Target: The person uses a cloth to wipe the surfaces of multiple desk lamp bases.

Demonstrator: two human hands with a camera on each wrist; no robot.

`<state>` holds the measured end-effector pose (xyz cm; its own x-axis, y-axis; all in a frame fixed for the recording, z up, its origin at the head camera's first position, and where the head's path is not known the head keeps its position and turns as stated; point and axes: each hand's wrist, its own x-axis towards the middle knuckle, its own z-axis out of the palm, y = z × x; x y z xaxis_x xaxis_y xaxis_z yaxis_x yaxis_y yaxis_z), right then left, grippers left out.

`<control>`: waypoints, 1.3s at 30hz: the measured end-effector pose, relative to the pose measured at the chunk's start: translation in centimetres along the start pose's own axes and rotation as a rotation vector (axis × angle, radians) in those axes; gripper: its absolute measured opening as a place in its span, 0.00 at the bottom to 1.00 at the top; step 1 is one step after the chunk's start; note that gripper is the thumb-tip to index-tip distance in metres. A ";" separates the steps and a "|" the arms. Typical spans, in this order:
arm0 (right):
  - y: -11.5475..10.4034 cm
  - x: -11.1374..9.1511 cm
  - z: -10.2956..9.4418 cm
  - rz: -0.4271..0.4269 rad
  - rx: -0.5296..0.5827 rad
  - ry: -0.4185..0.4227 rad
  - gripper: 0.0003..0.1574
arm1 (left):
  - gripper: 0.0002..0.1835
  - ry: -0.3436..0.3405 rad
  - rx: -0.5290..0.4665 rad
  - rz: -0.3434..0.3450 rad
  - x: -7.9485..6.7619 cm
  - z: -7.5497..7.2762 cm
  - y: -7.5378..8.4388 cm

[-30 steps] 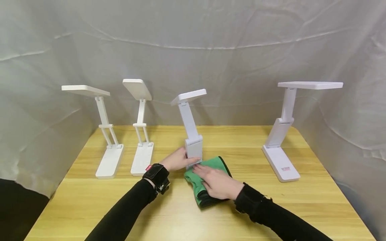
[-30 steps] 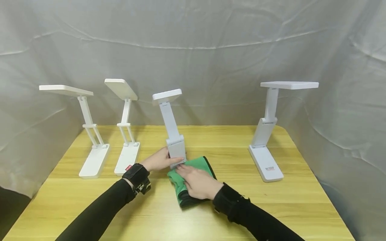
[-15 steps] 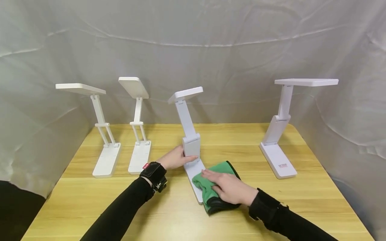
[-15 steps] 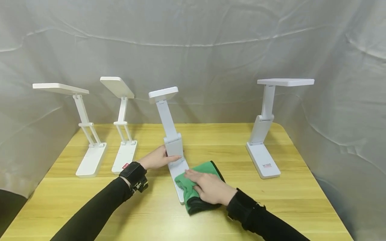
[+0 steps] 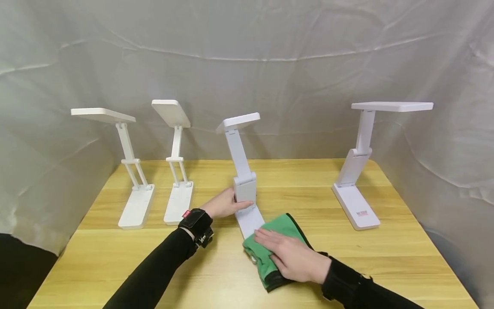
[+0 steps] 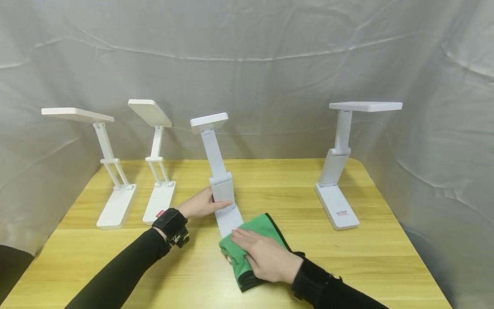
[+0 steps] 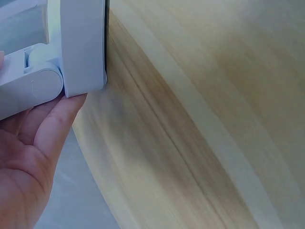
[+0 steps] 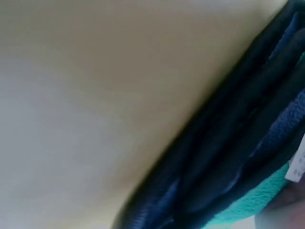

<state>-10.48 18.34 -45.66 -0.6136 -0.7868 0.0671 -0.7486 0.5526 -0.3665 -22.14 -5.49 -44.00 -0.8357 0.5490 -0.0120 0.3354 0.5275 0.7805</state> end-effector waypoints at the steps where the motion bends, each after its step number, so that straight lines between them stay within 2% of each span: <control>1: 0.1 -0.4 0.0 0.026 0.034 0.013 0.33 | 0.25 0.003 0.003 -0.011 -0.1 -0.1 0.0; 5: 0.9 -0.1 -0.2 0.170 0.188 0.091 0.32 | 0.25 0.013 -0.009 -0.026 -0.3 -0.1 0.2; 10: 2.4 3.1 -1.0 0.319 0.314 0.152 0.29 | 0.25 0.019 -0.030 -0.001 -0.1 0.2 0.2; 13: 3.2 4.4 -1.3 0.376 0.359 0.194 0.27 | 0.26 0.020 -0.033 0.016 0.2 0.6 0.2; 16: 3.1 4.2 -1.1 0.375 0.391 0.219 0.27 | 0.26 0.029 -0.032 -0.003 0.2 0.6 0.1; 23: 1.3 0.9 -0.3 0.328 0.413 0.191 0.27 | 0.26 0.040 -0.005 -0.019 0.0 0.4 0.0; 26: 1.5 1.5 -0.3 0.359 0.432 0.211 0.27 | 0.25 0.035 -0.001 -0.005 -0.2 0.3 0.0; 30: 2.5 4.2 -0.4 0.416 0.413 0.318 0.27 | 0.25 0.022 0.012 0.016 -0.3 0.2 0.1; 33: 2.6 5.1 -0.3 0.428 0.401 0.399 0.26 | 0.25 0.026 0.014 0.017 -0.4 0.3 0.1; 36: 2.0 4.0 -0.2 0.431 0.359 0.441 0.23 | 0.25 0.024 -0.002 0.005 -0.2 0.5 0.2; 39: 1.2 2.4 -0.2 0.434 0.226 0.430 0.20 | 0.25 0.028 -0.015 -0.010 -0.1 0.4 0.2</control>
<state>-12.91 17.16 -45.77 -0.9292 -0.2992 0.2169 -0.3675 0.6869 -0.6269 -21.80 -5.18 -44.14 -0.8507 0.5256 -0.0023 0.3210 0.5230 0.7896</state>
